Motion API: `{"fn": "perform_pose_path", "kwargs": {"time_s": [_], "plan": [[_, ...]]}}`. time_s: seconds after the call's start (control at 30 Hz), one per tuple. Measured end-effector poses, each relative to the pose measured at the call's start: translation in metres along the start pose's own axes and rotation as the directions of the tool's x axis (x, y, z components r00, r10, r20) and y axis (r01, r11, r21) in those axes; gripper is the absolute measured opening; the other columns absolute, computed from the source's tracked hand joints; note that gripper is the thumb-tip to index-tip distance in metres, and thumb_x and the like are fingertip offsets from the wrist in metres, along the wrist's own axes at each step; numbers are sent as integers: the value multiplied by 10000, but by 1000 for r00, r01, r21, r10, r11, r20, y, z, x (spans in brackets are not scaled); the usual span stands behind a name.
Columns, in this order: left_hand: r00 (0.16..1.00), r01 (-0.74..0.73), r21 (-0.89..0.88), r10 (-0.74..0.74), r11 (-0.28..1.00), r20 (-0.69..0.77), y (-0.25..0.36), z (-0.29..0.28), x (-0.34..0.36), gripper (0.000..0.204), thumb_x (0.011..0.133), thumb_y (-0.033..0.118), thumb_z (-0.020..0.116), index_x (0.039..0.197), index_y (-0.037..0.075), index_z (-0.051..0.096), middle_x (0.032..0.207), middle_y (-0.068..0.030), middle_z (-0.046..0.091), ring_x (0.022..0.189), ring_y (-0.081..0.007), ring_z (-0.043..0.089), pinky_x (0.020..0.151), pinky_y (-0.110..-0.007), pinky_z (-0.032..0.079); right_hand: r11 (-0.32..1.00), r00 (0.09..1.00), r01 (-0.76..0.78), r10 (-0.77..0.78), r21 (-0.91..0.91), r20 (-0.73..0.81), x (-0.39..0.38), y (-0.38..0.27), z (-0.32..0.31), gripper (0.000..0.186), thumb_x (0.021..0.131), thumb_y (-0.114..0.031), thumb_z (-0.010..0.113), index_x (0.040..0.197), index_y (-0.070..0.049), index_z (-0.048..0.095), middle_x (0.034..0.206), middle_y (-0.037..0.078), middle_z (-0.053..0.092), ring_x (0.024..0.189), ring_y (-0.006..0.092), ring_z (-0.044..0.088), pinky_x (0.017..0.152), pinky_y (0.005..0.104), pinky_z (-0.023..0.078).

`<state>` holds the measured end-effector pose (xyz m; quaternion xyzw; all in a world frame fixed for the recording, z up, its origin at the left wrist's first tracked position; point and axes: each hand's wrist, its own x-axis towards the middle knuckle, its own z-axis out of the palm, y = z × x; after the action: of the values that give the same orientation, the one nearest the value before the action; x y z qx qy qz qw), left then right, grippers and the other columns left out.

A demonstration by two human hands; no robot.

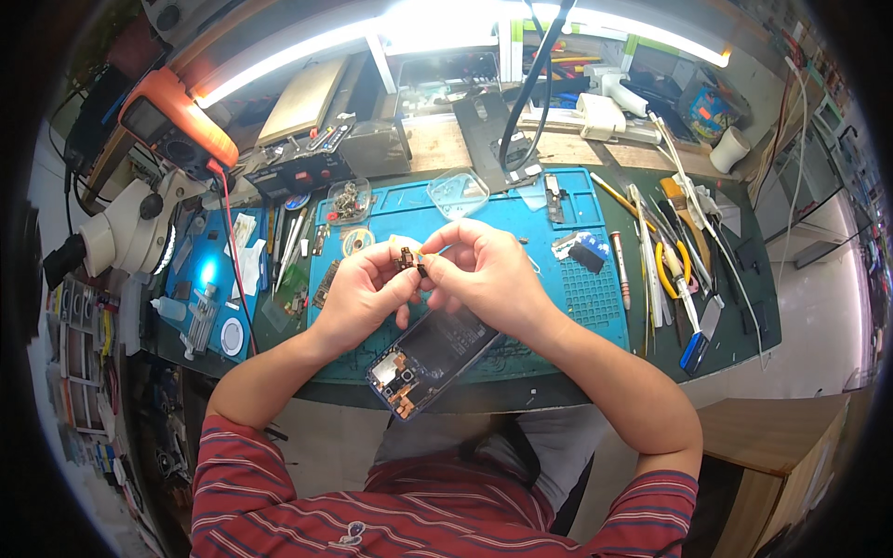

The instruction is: The person works on a disassembled smartphone at a cluttered workbench. They use a hot air gun, tweezers, and a screwdriver to remove and reattach small components and ribbon cables, then connect a USB cable to the device.

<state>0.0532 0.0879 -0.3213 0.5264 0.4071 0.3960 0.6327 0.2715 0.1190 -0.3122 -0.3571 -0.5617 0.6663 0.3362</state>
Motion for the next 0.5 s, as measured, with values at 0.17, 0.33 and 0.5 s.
{"fn": "perform_pose_path", "kwargs": {"time_s": [0.17, 0.33, 0.5], "plan": [[999, 11, -14, -12, 1000, -41, 1, -1, 0, 169, 1048, 116, 666, 1166, -4, 651, 1037, -59, 728, 836, -77, 665, 601, -236, 561, 999, 1000, 9, -9, 34, 1, 0, -1, 3, 209, 1047, -144, 694, 1189, 8, 673, 961, 83, 779, 793, 111, 744, 671, 262, 589], [995, 28, 31, -25, 999, -93, 1, -8, 1, 185, 1043, 118, 671, 1179, -8, 662, 1015, -53, 709, 763, -70, 648, 597, -226, 553, 875, 931, 298, -354, -382, -85, -6, -2, 12, 151, 1005, -115, 739, 1092, 8, 732, 969, 65, 784, 807, 110, 746, 735, 290, 609], [974, -96, 182, 130, 979, -186, 3, 5, -3, 138, 1019, 105, 696, 1090, -11, 668, 981, -37, 709, 726, -55, 662, 583, -218, 555, 932, 952, 237, -280, -275, -127, -7, 3, 13, 134, 983, -103, 765, 1055, 9, 748, 944, 55, 787, 858, 100, 748, 783, 272, 603]]}}
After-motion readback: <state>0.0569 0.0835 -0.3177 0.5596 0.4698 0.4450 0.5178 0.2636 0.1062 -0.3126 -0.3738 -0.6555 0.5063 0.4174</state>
